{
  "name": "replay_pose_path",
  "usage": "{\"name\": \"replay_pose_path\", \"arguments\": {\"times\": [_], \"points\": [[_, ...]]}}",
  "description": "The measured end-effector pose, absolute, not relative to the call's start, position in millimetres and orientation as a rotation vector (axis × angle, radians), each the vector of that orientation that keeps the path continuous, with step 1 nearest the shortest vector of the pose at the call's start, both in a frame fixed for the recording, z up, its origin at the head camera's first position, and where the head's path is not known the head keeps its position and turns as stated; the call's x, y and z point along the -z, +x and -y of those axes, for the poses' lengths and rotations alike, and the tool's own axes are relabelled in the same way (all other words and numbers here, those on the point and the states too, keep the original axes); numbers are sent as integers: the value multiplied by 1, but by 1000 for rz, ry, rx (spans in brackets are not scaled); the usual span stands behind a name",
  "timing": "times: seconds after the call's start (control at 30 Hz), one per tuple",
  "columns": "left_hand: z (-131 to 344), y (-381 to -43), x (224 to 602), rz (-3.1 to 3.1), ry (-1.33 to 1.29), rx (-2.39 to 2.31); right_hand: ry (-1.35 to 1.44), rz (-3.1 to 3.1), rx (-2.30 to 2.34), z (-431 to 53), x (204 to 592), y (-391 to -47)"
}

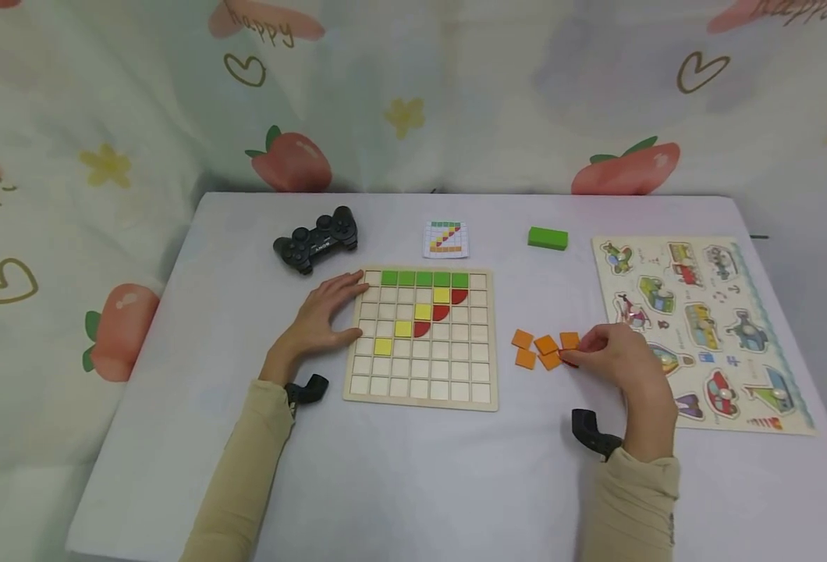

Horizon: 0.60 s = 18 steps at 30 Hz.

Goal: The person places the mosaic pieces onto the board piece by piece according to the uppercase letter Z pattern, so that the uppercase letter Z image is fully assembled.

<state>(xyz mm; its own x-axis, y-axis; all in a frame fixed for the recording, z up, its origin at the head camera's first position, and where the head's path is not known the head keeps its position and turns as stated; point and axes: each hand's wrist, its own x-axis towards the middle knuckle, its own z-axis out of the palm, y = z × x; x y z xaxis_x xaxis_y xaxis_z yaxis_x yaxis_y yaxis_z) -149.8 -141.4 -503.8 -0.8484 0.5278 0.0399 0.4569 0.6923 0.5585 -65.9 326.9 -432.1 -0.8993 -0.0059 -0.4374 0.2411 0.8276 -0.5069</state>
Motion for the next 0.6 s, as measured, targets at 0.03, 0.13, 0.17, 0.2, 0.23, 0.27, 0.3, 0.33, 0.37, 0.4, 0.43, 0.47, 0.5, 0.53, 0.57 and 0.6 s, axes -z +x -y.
{"name": "replay_pose_path", "arguments": {"times": [0.03,0.13,0.17,0.2,0.23,0.27,0.3,0.33,0.37,0.4,0.43,0.47,0.5,0.53,0.57,0.6], "points": [[142,-150,504,-2777,813,-868,175,-2588,799,-324,434,-65],[144,-149,504,-2773,817,-885,168,-2644,802,-316,437,-63],[144,-149,504,-2774,815,-883,170,-2658,806,-314,438,-63],[144,-149,504,-2775,815,-888,174,-2670,802,-313,438,-62],[144,-149,504,-2775,815,-891,181,-2674,803,-312,438,-62],[145,-149,504,-2774,814,-894,190,-2669,811,-311,438,-61],[145,-149,505,-2775,813,-896,198,-2663,818,-309,438,-60],[145,-149,505,-2776,814,-895,203,-2663,819,-308,439,-59],[145,-149,505,-2778,816,-897,212,-2662,825,-307,439,-58],[145,-149,505,-2780,819,-896,221,-2664,828,-305,439,-57],[145,-149,505,-2780,819,-899,225,-2667,832,-304,439,-55],[145,-149,505,-2778,823,-904,222,-2677,830,-303,440,-53],[144,-149,505,-2776,825,-905,214,-2692,825,-302,440,-51],[144,-149,505,-2774,828,-905,204,-2706,821,-302,441,-49],[144,-149,505,-2773,830,-904,194,-2715,822,-303,442,-47],[143,-149,504,-2770,830,-902,182,-2727,822,-303,442,-45]]}}
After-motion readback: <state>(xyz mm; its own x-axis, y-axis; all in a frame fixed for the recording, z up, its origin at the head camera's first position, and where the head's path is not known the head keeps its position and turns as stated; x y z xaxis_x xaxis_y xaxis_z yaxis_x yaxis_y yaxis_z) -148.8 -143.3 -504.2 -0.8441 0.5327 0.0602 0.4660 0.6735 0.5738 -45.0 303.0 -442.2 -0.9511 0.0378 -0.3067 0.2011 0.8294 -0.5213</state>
